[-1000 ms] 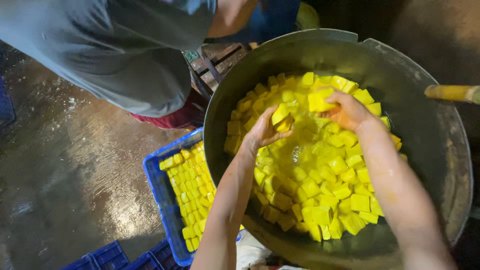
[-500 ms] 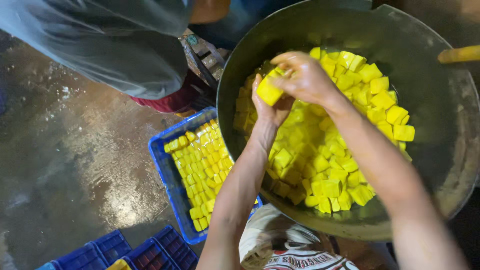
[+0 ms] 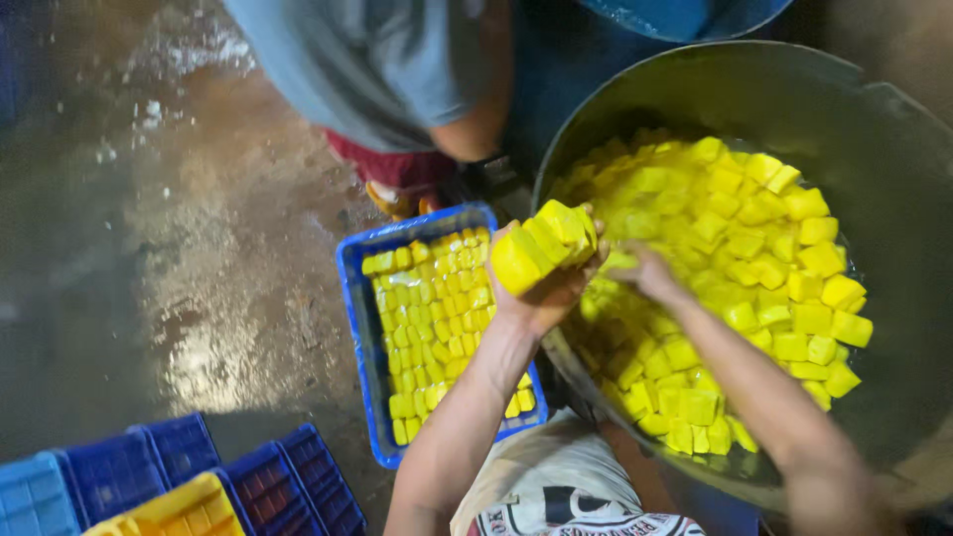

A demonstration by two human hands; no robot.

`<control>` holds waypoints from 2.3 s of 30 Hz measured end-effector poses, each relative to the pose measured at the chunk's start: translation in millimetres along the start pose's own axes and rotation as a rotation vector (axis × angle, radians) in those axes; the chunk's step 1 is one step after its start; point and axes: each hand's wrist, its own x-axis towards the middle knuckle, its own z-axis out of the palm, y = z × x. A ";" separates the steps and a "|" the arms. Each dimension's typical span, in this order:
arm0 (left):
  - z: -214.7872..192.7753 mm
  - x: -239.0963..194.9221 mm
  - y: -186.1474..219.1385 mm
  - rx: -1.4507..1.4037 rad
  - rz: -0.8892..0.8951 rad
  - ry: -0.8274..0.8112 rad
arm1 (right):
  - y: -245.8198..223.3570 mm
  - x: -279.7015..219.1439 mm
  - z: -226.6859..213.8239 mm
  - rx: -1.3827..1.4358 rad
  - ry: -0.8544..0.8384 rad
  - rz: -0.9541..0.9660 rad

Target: The person repeatedly scoops yellow cubed fruit from a large metal basin and places it into a blue plastic crate. The hands work continuously to transfer the fruit in batches.

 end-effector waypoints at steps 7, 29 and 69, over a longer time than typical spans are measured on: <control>-41.1 -62.1 38.2 0.234 0.383 0.206 | -203.2 -163.7 -5.3 0.617 -0.360 -0.098; -347.5 -233.8 137.5 0.147 -0.008 0.981 | -112.2 25.0 445.0 -0.680 -0.963 0.351; -315.6 174.8 -92.4 3.293 -0.854 -0.759 | 60.4 -13.1 -92.3 -0.336 -0.579 0.320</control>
